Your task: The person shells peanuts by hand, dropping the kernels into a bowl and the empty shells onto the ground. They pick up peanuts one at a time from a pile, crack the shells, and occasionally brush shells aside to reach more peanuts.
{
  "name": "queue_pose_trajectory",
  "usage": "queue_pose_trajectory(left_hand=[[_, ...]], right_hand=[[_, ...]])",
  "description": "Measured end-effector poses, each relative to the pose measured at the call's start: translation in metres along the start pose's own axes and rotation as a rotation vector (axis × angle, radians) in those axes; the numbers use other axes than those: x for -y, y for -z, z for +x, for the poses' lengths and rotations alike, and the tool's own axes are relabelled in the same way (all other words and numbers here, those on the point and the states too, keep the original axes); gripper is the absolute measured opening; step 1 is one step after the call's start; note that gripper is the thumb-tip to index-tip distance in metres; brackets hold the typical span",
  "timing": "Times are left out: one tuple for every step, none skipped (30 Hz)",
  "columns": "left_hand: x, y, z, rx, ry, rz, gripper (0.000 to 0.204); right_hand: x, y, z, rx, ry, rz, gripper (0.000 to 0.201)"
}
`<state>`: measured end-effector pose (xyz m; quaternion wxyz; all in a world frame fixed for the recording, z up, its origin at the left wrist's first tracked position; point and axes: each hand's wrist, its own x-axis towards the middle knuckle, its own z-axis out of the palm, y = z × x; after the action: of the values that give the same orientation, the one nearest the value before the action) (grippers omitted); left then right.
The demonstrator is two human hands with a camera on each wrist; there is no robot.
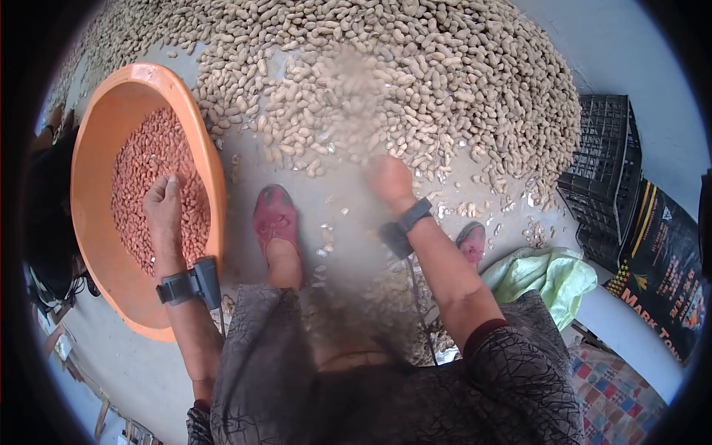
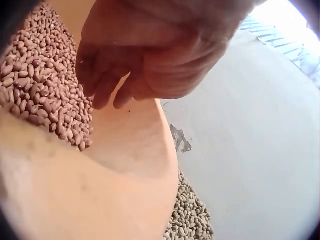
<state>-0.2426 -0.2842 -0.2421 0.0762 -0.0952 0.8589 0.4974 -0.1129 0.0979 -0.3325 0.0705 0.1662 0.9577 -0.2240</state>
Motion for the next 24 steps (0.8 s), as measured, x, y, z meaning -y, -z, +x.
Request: queue_pose_trajectory(left_hand=[[-0.014, -0.001, -0.002, -0.013, -0.069, 0.007, 0.024], [-0.027, -0.004, -0.006, -0.019, -0.073, -0.002, 0.024], [-0.053, -0.012, -0.014, 0.045, -0.151, -0.071, 0.023], [-0.083, -0.019, -0.023, 0.113, -0.234, -0.141, 0.023], [-0.121, -0.022, -0.033, 0.190, -0.178, 0.049, 0.025], [-0.151, -0.025, -0.045, 0.263, -0.120, 0.240, 0.030], [-0.164, -0.029, -0.050, 0.333, -0.382, 0.226, 0.034], [-0.178, -0.033, -0.054, 0.398, -0.648, 0.213, 0.039], [-0.201, -0.036, -0.065, 0.525, -0.699, 0.175, 0.042], [-0.225, -0.040, -0.077, 0.655, -0.753, 0.140, 0.046], [-0.241, -0.047, -0.087, 0.649, -0.782, 0.134, 0.046], [-0.255, -0.056, -0.095, 0.785, -0.909, 0.090, 0.047], [-0.269, -0.060, -0.104, 0.925, -1.033, 0.049, 0.048], [-0.285, -0.062, -0.112, 0.922, -1.060, 0.051, 0.048], [-0.302, -0.063, -0.120, 0.971, -1.050, 0.018, 0.045], [-0.317, -0.062, -0.128, 1.023, -1.039, -0.014, 0.043], [-0.330, -0.060, -0.136, 1.023, -1.072, -0.007, 0.043], [-0.342, -0.057, -0.143, 0.978, -1.166, -0.039, 0.040], [-0.353, -0.053, -0.150, 0.931, -1.258, -0.071, 0.037], [-0.364, -0.048, -0.157, 0.933, -1.285, -0.061, 0.037], [-0.374, -0.043, -0.167, 0.917, -1.244, 0.017, 0.031], [-0.383, -0.040, -0.176, 0.898, -1.204, 0.093, 0.026], [-0.391, -0.037, -0.186, 0.899, -1.232, 0.097, 0.026], [-0.398, -0.034, -0.196, 0.948, -1.030, 0.031, 0.021]], right_hand=[[0.008, 0.017, -0.002, -0.008, 0.005, -0.006, 0.025], [0.013, 0.038, -0.005, 0.225, -0.203, 0.353, 0.024], [0.023, 0.063, -0.009, 0.456, -0.410, 0.713, 0.023], [0.030, 0.084, -0.015, 0.442, -0.404, 0.709, 0.023], [0.038, 0.106, -0.021, 0.521, -0.443, 0.927, 0.021], [0.044, 0.124, -0.027, 0.601, -0.473, 1.144, 0.019], [0.049, 0.139, -0.032, 0.587, -0.460, 1.141, 0.019], [0.054, 0.152, -0.036, 0.612, -0.417, 1.264, 0.018], [0.060, 0.166, -0.041, 0.636, -0.370, 1.388, 0.018], [0.072, 0.186, -0.047, 0.616, -0.352, 1.386, 0.018], [0.085, 0.208, -0.055, 0.602, -0.316, 1.438, 0.017], [0.096, 0.228, -0.062, 0.588, -0.278, 1.491, 0.017], [0.104, 0.244, -0.071, 0.566, -0.260, 1.490, 0.017], [0.110, 0.259, -0.079, 0.572, -0.241, 1.584, 0.018], [0.115, 0.273, -0.085, 0.577, -0.214, 1.677, 0.020], [0.116, 0.286, -0.093, 0.552, -0.189, 1.679, 0.020], [0.116, 0.299, -0.102, 0.580, -0.198, 1.764, 0.021], [0.116, 0.311, -0.109, 0.613, -0.202, 1.849, 0.023], [0.117, 0.322, -0.117, 0.594, -0.171, 1.852, 0.023], [0.118, 0.333, -0.126, 0.623, -0.090, 1.868, 0.023], [0.119, 0.343, -0.136, 0.650, -0.011, 1.882, 0.023], [0.119, 0.352, -0.147, 0.628, 0.011, 1.884, 0.023], [0.118, 0.361, -0.159, 0.565, -0.024, 1.894, 0.022], [0.117, 0.369, -0.170, 0.504, -0.060, 1.903, 0.022]])
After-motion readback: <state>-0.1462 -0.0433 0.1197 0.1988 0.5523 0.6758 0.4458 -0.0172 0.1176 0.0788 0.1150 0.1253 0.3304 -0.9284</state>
